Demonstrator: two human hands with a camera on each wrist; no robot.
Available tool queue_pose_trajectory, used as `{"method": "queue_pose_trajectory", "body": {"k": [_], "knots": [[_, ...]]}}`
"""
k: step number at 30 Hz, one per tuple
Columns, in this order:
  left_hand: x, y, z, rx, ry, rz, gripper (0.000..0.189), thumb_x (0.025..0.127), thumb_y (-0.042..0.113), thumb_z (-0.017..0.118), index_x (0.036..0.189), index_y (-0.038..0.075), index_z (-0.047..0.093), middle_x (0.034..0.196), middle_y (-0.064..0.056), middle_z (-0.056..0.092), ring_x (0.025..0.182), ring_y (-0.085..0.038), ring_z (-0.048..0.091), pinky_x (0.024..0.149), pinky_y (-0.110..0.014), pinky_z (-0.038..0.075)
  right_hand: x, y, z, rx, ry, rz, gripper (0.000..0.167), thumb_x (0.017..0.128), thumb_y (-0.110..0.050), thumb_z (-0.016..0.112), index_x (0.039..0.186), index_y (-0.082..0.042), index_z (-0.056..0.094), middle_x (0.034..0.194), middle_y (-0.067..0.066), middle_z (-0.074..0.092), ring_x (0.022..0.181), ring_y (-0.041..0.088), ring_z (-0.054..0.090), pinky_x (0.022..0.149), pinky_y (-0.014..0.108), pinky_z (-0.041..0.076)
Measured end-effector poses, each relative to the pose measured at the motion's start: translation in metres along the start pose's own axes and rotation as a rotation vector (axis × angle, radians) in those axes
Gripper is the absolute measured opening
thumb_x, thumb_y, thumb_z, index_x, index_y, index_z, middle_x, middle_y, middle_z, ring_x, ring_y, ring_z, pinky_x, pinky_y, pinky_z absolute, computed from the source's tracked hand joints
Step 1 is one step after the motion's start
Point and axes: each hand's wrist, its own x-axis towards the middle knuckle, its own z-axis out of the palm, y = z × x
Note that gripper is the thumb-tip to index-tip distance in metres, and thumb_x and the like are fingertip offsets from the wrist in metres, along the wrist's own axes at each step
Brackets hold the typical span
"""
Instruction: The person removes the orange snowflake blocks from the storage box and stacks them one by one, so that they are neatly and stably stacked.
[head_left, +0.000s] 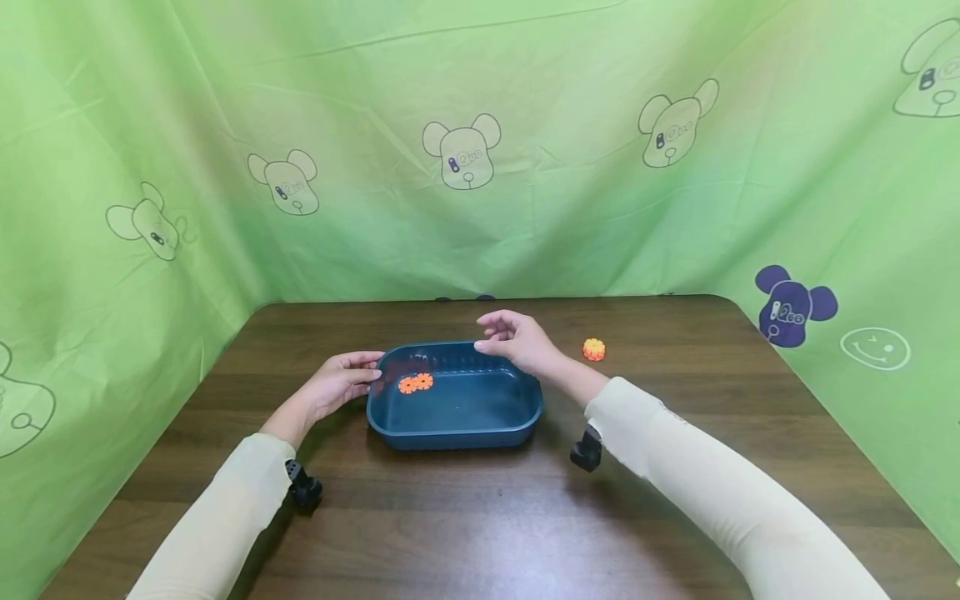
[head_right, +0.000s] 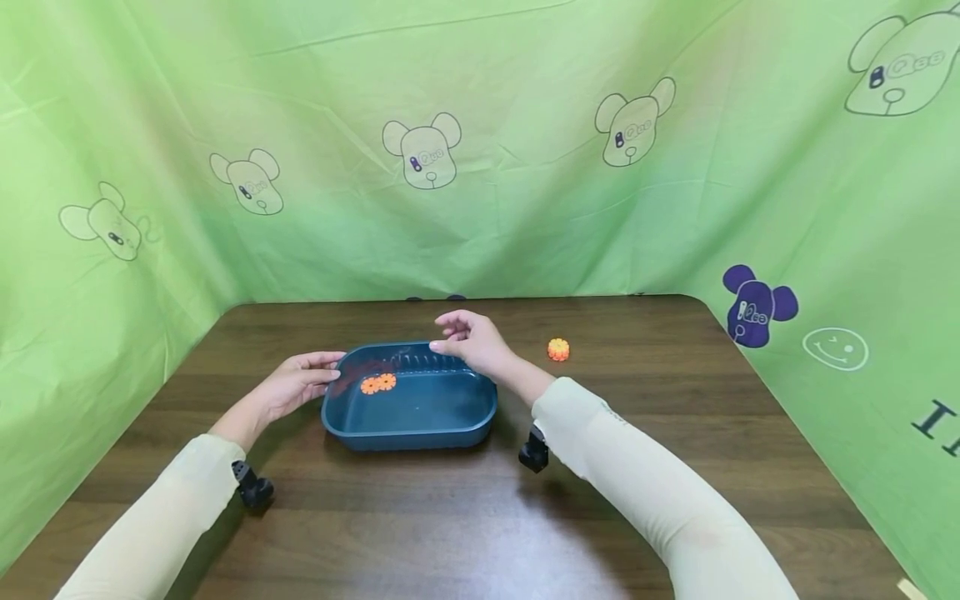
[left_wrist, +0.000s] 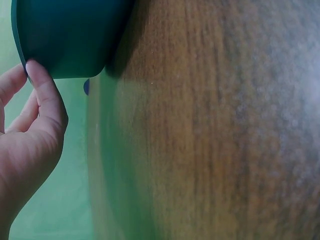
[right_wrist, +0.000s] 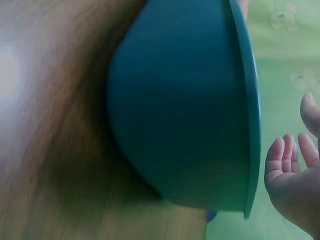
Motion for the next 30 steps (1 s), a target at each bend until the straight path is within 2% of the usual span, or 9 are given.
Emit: {"method": "queue_pose_trajectory", "body": {"k": [10,15,19,25,30], "knots": [[-0.002,0.0,-0.001,-0.004,0.001,0.001,0.049,0.096,0.002,0.058,0.141,-0.007,0.043,0.106,-0.005,0.06,0.091,-0.015,0.064,0.08,-0.027,0.053,0.003,-0.005,0.031,0.009,-0.078,0.032,0.04,0.087,-0.007,0.073,0.124,0.0,0.06,0.118,0.025,0.056,0.097,0.025,0.056,0.08,0.032,0.051],[-0.002,0.0,0.0,-0.007,0.001,0.006,0.049,0.096,0.002,0.058,0.141,-0.007,0.042,0.104,-0.004,0.059,0.091,-0.014,0.064,0.079,-0.027,0.053,0.006,-0.001,0.044,-0.01,-0.111,0.054,0.042,0.088,-0.011,0.073,0.126,0.001,0.058,0.12,0.023,0.056,0.1,0.026,0.056,0.084,0.036,0.051],[-0.002,0.0,-0.001,-0.008,0.0,0.01,0.049,0.096,0.002,0.058,0.141,-0.008,0.042,0.105,-0.004,0.059,0.09,-0.013,0.063,0.08,-0.027,0.053,0.009,0.004,0.053,-0.047,-0.131,0.043,0.042,0.089,-0.012,0.072,0.126,0.002,0.058,0.117,0.02,0.058,0.099,0.024,0.056,0.083,0.034,0.051],[-0.003,0.001,0.0,-0.001,-0.004,0.017,0.049,0.096,0.002,0.058,0.141,-0.008,0.042,0.106,-0.004,0.059,0.092,-0.014,0.064,0.082,-0.029,0.053,0.011,0.006,0.064,-0.096,-0.152,0.064,0.037,0.088,-0.013,0.073,0.122,-0.003,0.061,0.109,0.01,0.06,0.096,0.022,0.057,0.082,0.032,0.05],[-0.003,0.001,0.001,-0.011,-0.015,0.017,0.049,0.096,0.002,0.058,0.141,-0.008,0.042,0.106,-0.005,0.06,0.092,-0.015,0.064,0.082,-0.029,0.053,0.012,0.01,0.071,-0.116,-0.167,0.083,0.036,0.088,-0.011,0.073,0.121,-0.002,0.062,0.109,0.01,0.061,0.095,0.021,0.058,0.083,0.032,0.05]]}}
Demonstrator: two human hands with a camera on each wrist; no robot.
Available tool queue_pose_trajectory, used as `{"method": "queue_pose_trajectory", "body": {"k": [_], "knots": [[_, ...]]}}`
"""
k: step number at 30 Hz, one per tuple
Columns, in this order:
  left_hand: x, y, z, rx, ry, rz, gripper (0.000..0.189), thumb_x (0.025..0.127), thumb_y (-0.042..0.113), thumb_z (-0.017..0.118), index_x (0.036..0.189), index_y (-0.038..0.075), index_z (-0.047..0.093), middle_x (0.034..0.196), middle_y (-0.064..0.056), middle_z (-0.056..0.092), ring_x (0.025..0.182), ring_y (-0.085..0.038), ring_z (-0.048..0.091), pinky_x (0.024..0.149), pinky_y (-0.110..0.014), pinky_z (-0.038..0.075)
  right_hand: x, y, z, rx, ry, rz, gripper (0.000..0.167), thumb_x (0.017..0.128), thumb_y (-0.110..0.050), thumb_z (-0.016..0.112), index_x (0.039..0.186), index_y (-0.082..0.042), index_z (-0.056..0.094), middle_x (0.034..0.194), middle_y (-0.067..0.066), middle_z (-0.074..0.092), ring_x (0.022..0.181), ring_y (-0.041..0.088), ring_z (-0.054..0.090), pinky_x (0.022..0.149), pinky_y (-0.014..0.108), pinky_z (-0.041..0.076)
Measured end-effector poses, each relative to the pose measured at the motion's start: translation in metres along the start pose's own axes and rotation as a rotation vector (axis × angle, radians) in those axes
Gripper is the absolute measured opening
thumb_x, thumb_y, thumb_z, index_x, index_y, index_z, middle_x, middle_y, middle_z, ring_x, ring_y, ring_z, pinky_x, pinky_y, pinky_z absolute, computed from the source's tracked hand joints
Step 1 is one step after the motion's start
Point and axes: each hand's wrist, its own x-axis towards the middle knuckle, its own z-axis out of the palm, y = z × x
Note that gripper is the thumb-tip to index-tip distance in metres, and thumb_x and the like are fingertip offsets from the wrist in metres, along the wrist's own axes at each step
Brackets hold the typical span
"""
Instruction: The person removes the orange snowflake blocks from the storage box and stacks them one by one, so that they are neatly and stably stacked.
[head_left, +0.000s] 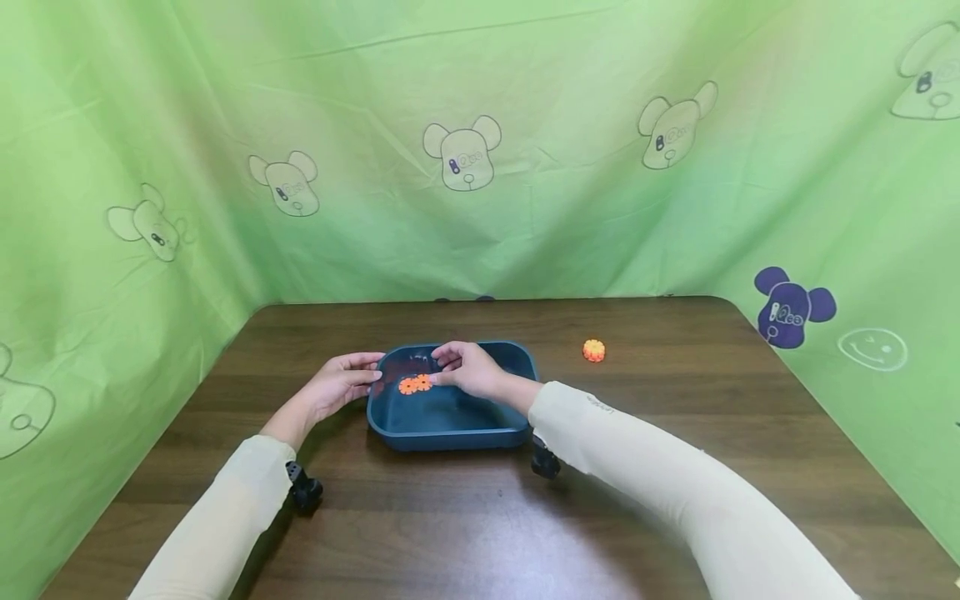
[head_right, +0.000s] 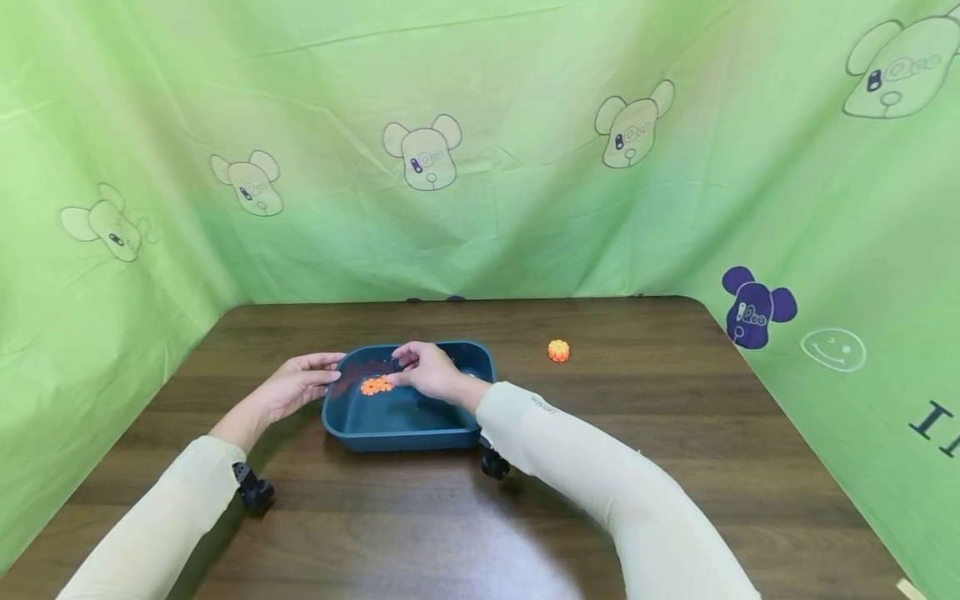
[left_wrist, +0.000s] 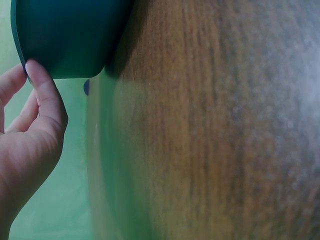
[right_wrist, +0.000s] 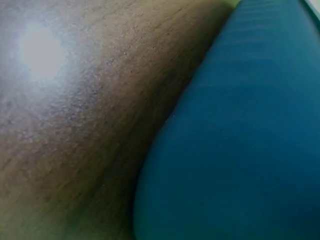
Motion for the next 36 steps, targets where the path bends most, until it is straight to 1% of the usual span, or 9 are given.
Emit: {"method": "queue_pose_trajectory", "body": {"k": [9,13,17,20,23,28,32,36], "knots": [[0.001,0.0,0.0,0.003,-0.009,-0.008,0.049,0.096,0.002,0.058,0.141,-0.008,0.042,0.109,-0.006,0.059,0.092,-0.015,0.063,0.081,-0.028,0.053,0.006,0.001,0.006,-0.052,-0.049,0.024,0.038,0.087,-0.009,0.074,0.121,0.0,0.061,0.113,0.014,0.061,0.098,0.022,0.059,0.085,0.033,0.05],[0.002,0.0,0.0,0.002,-0.013,-0.007,0.049,0.096,0.002,0.058,0.141,-0.008,0.041,0.11,-0.007,0.059,0.092,-0.014,0.063,0.081,-0.028,0.053,0.009,0.003,0.008,-0.084,-0.072,0.032,0.038,0.086,-0.01,0.075,0.121,-0.001,0.061,0.114,0.012,0.061,0.1,0.022,0.059,0.087,0.032,0.05],[0.002,0.001,0.0,0.002,-0.009,-0.013,0.049,0.096,0.002,0.058,0.141,-0.008,0.041,0.111,-0.007,0.059,0.092,-0.014,0.063,0.082,-0.029,0.053,0.011,0.004,0.011,-0.139,-0.115,0.034,0.04,0.086,-0.012,0.075,0.122,-0.002,0.062,0.115,0.011,0.062,0.101,0.022,0.059,0.088,0.033,0.05],[0.001,0.001,0.0,0.002,-0.004,-0.016,0.05,0.096,0.003,0.059,0.141,-0.008,0.041,0.111,-0.008,0.059,0.092,-0.014,0.063,0.083,-0.029,0.053,0.012,0.003,0.012,-0.198,-0.15,0.018,0.042,0.086,-0.013,0.075,0.124,-0.001,0.061,0.117,0.011,0.062,0.102,0.022,0.06,0.089,0.033,0.05],[0.001,0.001,0.0,-0.001,-0.006,-0.014,0.05,0.096,0.003,0.059,0.142,-0.008,0.041,0.11,-0.007,0.059,0.091,-0.014,0.063,0.082,-0.029,0.053,0.012,0.002,0.012,-0.246,-0.182,0.02,0.046,0.086,-0.015,0.075,0.127,-0.003,0.059,0.122,0.01,0.06,0.104,0.022,0.06,0.089,0.033,0.049],[0.0,0.001,0.0,-0.005,-0.005,-0.009,0.051,0.096,0.002,0.059,0.142,-0.008,0.04,0.109,-0.006,0.059,0.091,-0.014,0.063,0.08,-0.027,0.053,0.011,0.001,0.011,-0.298,-0.242,0.049,0.054,0.088,-0.018,0.073,0.137,-0.008,0.054,0.132,0.008,0.055,0.109,0.021,0.057,0.093,0.034,0.047],[0.001,0.0,0.0,-0.006,-0.004,-0.006,0.05,0.096,0.002,0.059,0.142,-0.009,0.04,0.109,-0.005,0.059,0.09,-0.012,0.063,0.081,-0.027,0.053,0.01,0.001,0.01,-0.329,-0.277,0.051,0.055,0.09,-0.021,0.072,0.14,-0.011,0.052,0.134,0.007,0.054,0.108,0.02,0.056,0.095,0.035,0.046],[0.001,-0.001,0.001,-0.008,0.004,-0.009,0.049,0.096,0.001,0.057,0.141,-0.008,0.041,0.107,-0.004,0.06,0.088,-0.011,0.063,0.08,-0.028,0.053,0.009,0.002,0.01,-0.339,-0.287,0.04,0.051,0.089,-0.02,0.072,0.137,-0.012,0.055,0.131,0.006,0.056,0.106,0.019,0.057,0.095,0.035,0.046]]}}
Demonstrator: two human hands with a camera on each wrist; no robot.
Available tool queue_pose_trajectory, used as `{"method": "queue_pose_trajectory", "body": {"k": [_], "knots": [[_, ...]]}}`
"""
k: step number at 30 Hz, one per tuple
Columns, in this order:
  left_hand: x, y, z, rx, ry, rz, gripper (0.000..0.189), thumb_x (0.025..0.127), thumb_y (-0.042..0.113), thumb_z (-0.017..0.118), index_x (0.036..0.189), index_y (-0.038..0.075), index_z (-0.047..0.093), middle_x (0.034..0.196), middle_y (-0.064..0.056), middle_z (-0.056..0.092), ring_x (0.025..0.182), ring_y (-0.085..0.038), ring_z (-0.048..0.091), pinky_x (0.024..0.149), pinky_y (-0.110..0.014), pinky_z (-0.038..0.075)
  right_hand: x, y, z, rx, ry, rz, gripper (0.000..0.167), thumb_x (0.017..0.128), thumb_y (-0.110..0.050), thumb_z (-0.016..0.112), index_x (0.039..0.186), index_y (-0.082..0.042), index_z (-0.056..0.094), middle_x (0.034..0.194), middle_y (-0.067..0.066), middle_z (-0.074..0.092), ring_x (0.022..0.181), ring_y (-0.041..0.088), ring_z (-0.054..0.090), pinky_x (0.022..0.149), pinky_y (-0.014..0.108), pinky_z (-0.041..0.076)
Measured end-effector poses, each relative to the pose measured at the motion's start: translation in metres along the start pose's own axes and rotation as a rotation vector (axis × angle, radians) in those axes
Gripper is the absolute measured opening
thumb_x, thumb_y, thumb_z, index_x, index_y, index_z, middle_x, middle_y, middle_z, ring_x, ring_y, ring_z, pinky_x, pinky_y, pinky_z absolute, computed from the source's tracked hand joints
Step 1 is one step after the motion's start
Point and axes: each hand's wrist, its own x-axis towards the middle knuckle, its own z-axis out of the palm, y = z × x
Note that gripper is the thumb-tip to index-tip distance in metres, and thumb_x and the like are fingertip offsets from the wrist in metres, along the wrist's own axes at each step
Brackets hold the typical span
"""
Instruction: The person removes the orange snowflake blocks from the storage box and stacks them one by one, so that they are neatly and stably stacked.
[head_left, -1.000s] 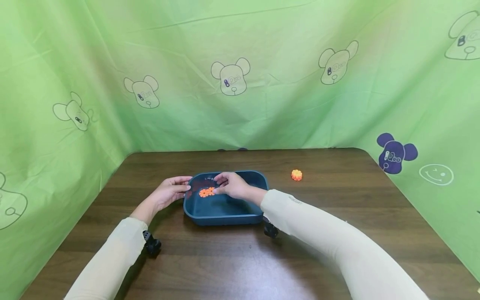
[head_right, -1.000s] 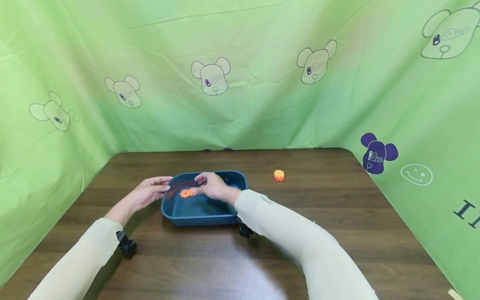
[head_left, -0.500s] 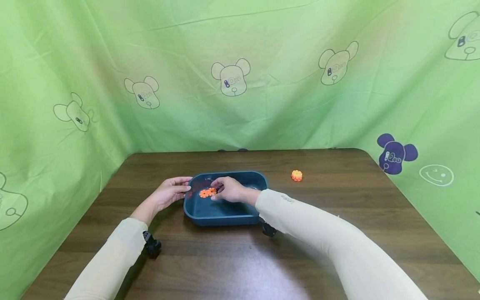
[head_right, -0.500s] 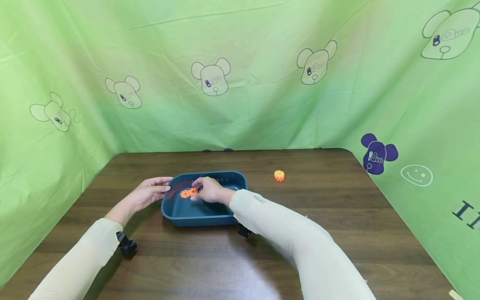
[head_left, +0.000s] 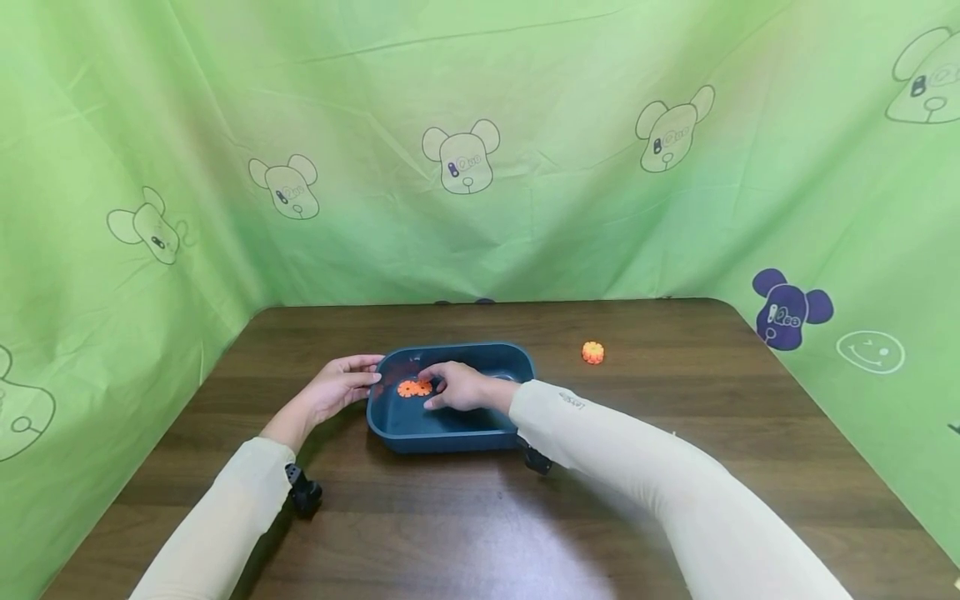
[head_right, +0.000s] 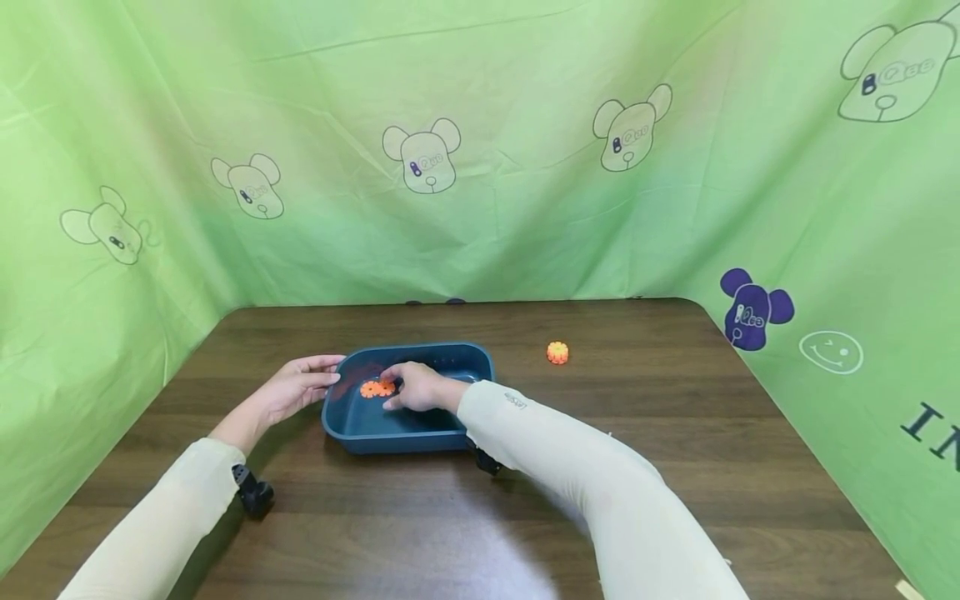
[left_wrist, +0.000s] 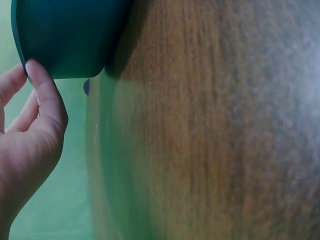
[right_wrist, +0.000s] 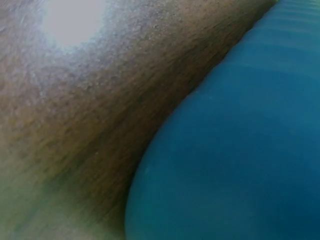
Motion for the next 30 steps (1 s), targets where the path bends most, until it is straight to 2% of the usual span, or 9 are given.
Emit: {"method": "queue_pose_trajectory", "body": {"k": [9,17,21,30], "knots": [[-0.0012,-0.0003,0.0007,0.0,0.004,0.008,0.049,0.096,0.0,0.057,0.141,-0.008,0.041,0.108,-0.004,0.059,0.088,-0.011,0.062,0.08,-0.027,0.053,-0.0007,-0.0016,0.0011,-0.052,-0.004,-0.046,0.038,0.089,-0.016,0.072,0.126,-0.011,0.064,0.124,0.003,0.06,0.106,0.018,0.055,0.096,0.034,0.044],[-0.0015,0.0011,0.0002,0.008,-0.003,0.004,0.049,0.096,0.002,0.057,0.142,-0.008,0.04,0.109,-0.004,0.059,0.089,-0.011,0.062,0.081,-0.027,0.053,-0.0008,-0.0011,0.0027,-0.13,-0.009,-0.085,0.042,0.088,-0.017,0.074,0.129,-0.012,0.064,0.118,0.002,0.058,0.102,0.018,0.053,0.093,0.033,0.044],[-0.0012,0.0013,-0.0003,0.013,0.003,0.0,0.05,0.096,0.002,0.058,0.142,-0.008,0.041,0.109,-0.004,0.059,0.09,-0.01,0.061,0.08,-0.026,0.053,-0.0008,-0.0009,0.0031,-0.131,-0.015,-0.091,0.041,0.088,-0.015,0.074,0.128,-0.013,0.065,0.109,0.0,0.058,0.1,0.018,0.052,0.091,0.032,0.044],[-0.0008,0.0006,-0.0006,0.016,0.007,0.0,0.049,0.096,0.003,0.058,0.141,-0.008,0.042,0.108,-0.004,0.06,0.089,-0.011,0.062,0.079,-0.026,0.053,-0.0031,-0.0014,0.0027,-0.142,-0.045,-0.081,0.036,0.086,-0.012,0.075,0.121,-0.014,0.07,0.102,-0.002,0.057,0.096,0.017,0.05,0.087,0.03,0.044]]}}
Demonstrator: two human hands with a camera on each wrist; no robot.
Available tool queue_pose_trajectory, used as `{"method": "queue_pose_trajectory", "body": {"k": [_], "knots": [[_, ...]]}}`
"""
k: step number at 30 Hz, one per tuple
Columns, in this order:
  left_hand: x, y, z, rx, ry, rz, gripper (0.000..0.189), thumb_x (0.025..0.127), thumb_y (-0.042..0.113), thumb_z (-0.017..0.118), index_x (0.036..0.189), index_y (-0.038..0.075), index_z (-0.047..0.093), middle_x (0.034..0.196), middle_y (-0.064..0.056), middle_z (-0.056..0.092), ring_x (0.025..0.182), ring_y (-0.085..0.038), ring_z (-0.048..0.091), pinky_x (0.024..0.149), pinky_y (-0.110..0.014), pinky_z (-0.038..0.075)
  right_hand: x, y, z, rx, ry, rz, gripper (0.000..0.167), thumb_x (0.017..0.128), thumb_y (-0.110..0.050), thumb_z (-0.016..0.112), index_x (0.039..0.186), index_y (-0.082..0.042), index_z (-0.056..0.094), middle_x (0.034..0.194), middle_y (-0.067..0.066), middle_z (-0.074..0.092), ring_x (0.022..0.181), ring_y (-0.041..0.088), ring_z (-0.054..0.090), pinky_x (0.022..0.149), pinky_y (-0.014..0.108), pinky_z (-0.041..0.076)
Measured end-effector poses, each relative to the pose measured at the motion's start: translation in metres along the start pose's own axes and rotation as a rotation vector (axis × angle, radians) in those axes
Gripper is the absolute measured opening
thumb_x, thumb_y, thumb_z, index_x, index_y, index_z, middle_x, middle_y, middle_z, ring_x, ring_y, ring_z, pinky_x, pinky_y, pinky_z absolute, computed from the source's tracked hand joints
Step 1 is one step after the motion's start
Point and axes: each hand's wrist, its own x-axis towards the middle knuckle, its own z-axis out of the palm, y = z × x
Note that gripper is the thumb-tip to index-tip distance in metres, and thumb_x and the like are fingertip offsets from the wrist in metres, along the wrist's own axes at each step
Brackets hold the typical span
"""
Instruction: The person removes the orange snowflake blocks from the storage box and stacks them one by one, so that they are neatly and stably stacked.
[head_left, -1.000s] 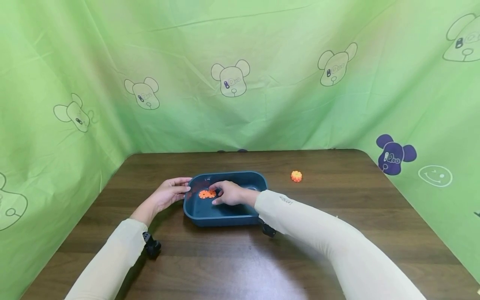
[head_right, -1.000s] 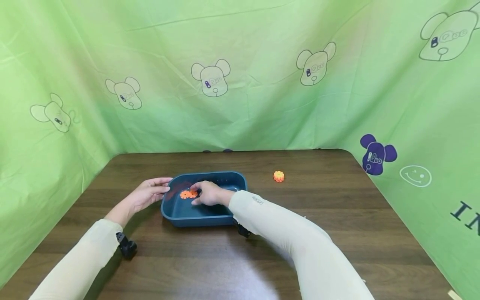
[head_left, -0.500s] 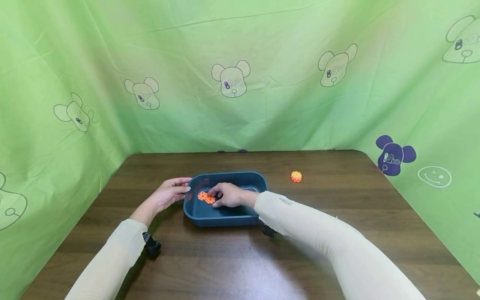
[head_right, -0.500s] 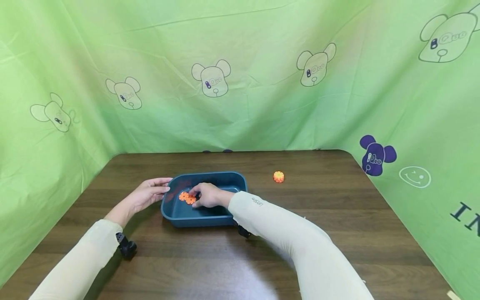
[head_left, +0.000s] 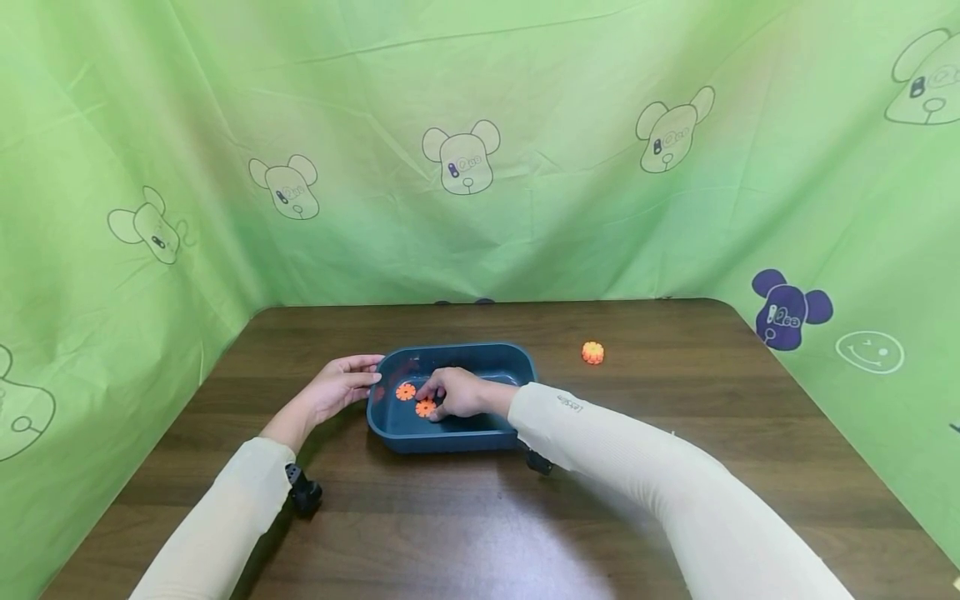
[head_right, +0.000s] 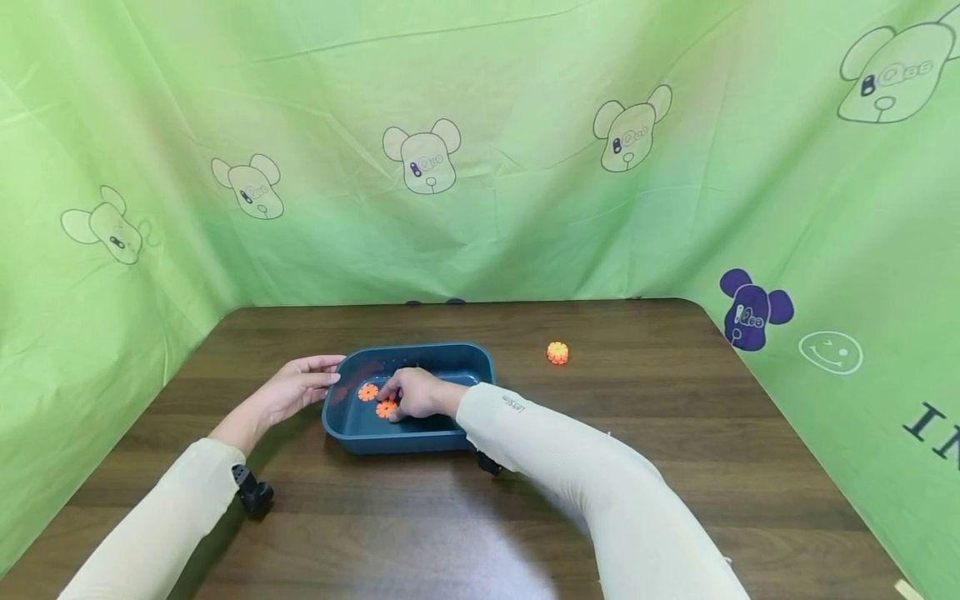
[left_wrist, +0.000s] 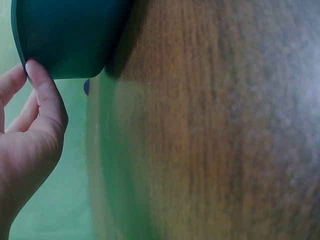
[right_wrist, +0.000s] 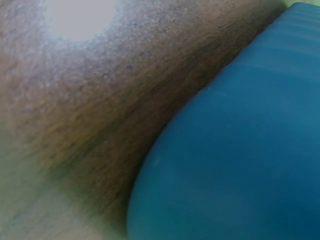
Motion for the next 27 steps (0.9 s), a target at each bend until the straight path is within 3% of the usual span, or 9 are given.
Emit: {"method": "queue_pose_trajectory", "body": {"k": [16,27], "knots": [[-0.0008,0.0011,0.0014,-0.017,-0.008,-0.004,0.051,0.095,0.002,0.058,0.142,-0.008,0.04,0.109,-0.005,0.059,0.088,-0.011,0.062,0.078,-0.026,0.053,0.0014,0.0032,0.0026,0.007,0.014,-0.018,0.025,0.084,-0.008,0.076,0.108,-0.014,0.073,0.094,-0.003,0.058,0.091,0.015,0.05,0.084,0.028,0.044],[-0.0024,0.0019,0.0027,-0.01,-0.003,-0.002,0.05,0.096,0.001,0.057,0.142,-0.008,0.04,0.107,-0.004,0.059,0.088,-0.011,0.062,0.078,-0.025,0.053,0.0023,0.0022,0.0031,0.065,0.012,-0.021,0.022,0.081,-0.002,0.078,0.099,-0.012,0.069,0.085,-0.001,0.06,0.08,0.014,0.054,0.072,0.024,0.047]]}}
